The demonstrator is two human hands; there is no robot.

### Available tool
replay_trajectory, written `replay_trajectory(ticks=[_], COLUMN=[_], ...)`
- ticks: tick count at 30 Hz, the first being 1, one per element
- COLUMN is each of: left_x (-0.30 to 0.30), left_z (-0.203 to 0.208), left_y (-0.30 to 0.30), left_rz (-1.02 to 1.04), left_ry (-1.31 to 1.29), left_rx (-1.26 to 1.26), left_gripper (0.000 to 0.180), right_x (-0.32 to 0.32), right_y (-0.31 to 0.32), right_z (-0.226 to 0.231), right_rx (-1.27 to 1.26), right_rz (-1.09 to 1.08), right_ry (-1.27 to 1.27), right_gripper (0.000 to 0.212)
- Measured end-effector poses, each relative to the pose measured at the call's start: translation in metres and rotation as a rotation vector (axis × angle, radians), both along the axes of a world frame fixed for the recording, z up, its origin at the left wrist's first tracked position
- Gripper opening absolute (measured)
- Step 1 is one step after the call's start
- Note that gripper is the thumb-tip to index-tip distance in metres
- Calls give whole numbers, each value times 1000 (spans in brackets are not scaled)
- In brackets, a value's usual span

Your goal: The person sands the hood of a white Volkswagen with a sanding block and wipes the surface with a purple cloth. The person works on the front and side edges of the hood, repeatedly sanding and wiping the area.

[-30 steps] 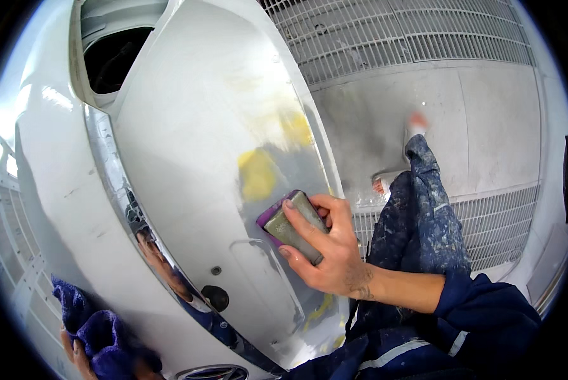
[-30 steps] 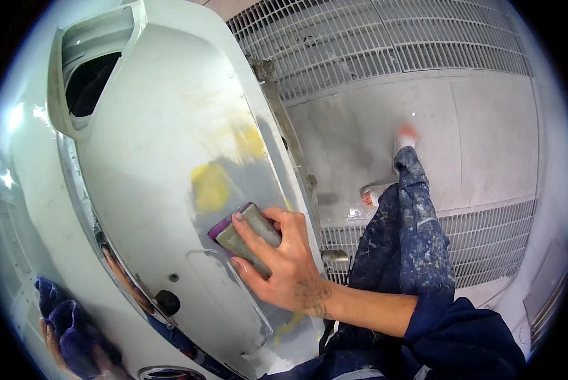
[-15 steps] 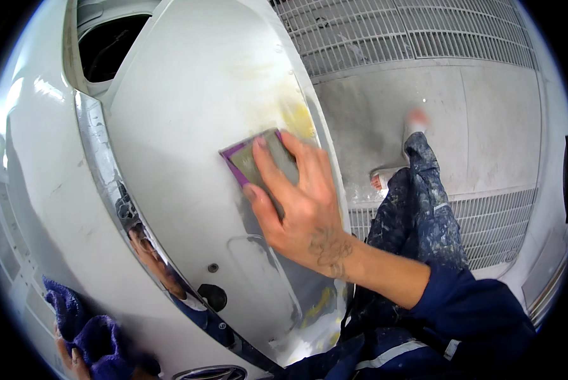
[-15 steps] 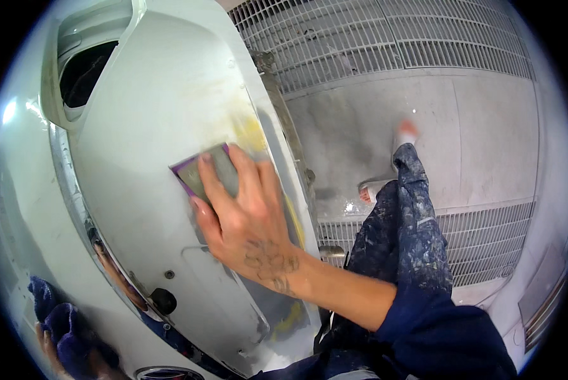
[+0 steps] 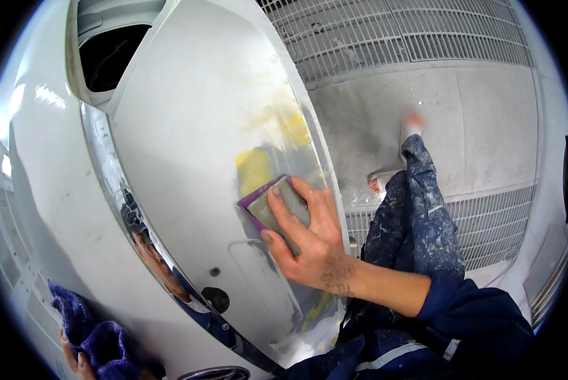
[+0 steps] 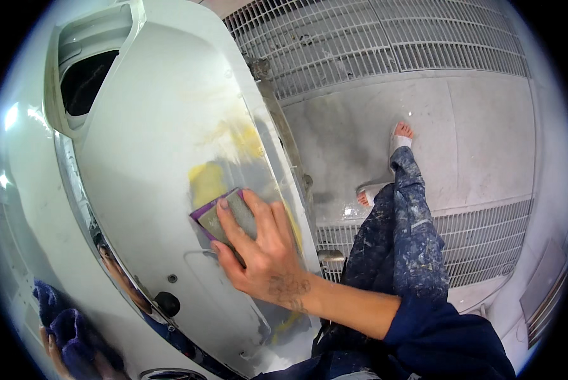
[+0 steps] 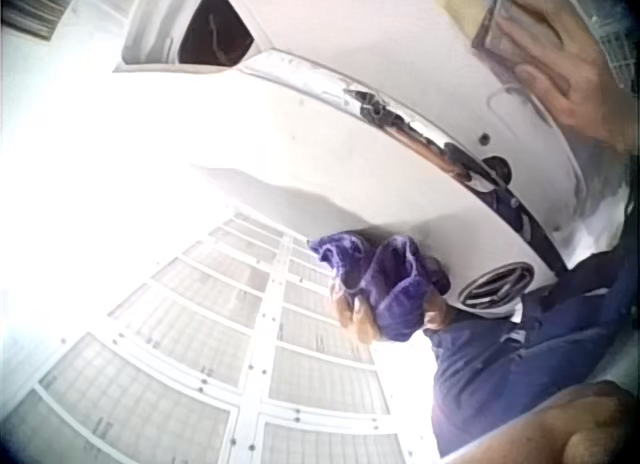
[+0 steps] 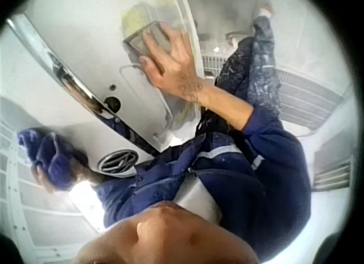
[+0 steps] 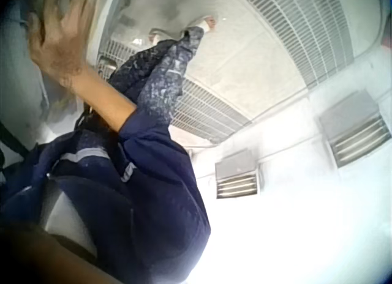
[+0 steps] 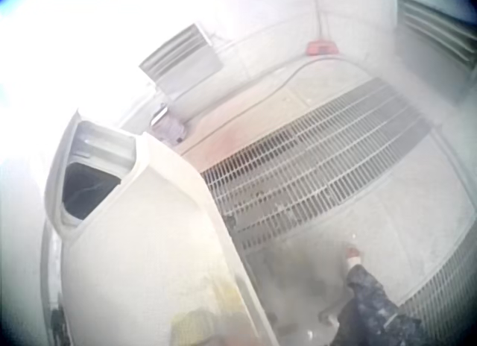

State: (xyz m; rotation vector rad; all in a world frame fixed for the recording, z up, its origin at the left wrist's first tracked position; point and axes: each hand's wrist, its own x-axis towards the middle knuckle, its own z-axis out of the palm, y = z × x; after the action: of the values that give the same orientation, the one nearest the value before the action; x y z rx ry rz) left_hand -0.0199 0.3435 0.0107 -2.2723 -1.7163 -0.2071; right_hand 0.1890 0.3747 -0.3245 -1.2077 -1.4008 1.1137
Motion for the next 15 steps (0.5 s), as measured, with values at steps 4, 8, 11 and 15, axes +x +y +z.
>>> replay_trajectory(ticks=[4, 8, 11, 15], left_x=[10, 25, 28, 30], left_z=[-12, -28, -36, -46], left_y=[-1, 2, 6, -1], left_rz=[25, 76, 69, 64], left_ry=[79, 150, -2, 46], left_rx=[-29, -6, 50, 66], left_gripper=[85, 83, 83, 83], right_x=[-13, -5, 5, -17], right_y=[48, 13, 3, 56], right_z=[-12, -5, -6, -23], right_rx=[10, -65, 20, 69], right_rz=[-51, -9, 36, -55], right_ry=[-21, -13, 18, -33], right_gripper=[54, 53, 51, 50])
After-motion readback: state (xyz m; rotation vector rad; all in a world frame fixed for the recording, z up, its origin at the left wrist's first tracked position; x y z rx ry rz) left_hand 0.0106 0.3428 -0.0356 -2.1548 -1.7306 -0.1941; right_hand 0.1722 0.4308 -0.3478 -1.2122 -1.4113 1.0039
